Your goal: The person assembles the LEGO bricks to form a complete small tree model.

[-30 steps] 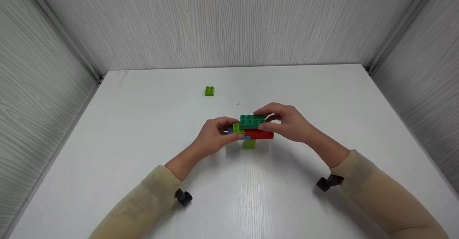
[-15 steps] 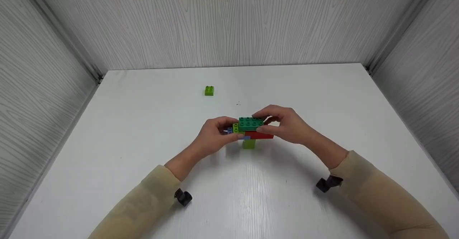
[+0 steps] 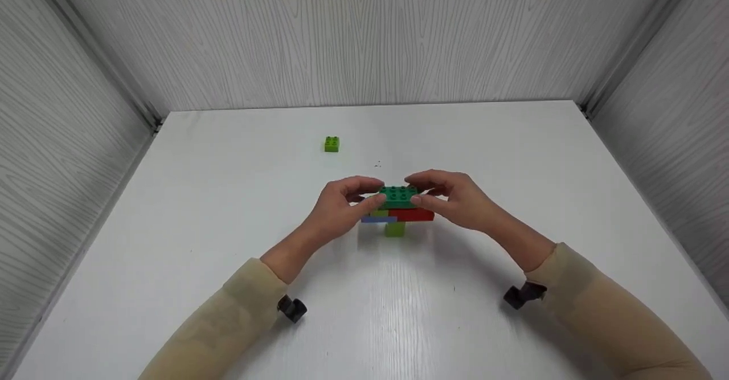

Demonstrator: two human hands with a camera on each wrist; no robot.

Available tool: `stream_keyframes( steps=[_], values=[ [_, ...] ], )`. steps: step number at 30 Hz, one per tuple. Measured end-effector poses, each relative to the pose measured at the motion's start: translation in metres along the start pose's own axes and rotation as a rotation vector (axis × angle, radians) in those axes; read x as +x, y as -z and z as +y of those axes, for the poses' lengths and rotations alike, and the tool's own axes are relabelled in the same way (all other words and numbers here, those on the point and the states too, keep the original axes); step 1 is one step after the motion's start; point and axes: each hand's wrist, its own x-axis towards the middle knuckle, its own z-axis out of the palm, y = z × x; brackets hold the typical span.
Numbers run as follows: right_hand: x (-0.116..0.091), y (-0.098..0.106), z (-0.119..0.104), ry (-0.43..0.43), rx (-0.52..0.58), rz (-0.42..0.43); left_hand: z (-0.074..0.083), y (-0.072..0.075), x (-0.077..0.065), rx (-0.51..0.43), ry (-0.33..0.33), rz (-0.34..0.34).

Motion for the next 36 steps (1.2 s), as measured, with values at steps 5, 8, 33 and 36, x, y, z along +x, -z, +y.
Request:
stream_keyframes(
  steps=[5, 8, 33, 36],
  values=[
    [-0.0039, -0.0020, 0.0009, -0.022, 0.007, 0.017, -0.0001, -0.0011, 0.0002, -0.037, 0.023, -0.003],
    [-0.0052, -0.0030, 0.0000, -0.021, 0.011, 0.026, -0.0008, -0.0009, 0.0008, -0.064, 0.023, -0.013],
    [-0.0045, -0.0049, 0.0053, 0.007, -0.002, 0.047, -0.0047, 0.0021, 0.0053, -0.057, 0.026, -0.042],
    [-0.0052, -0.0058, 0.0056, 0.014, -0.009, 0.047, -0.0048, 0.0018, 0.0044, -0.061, 0.031, -0.043]
  ],
)
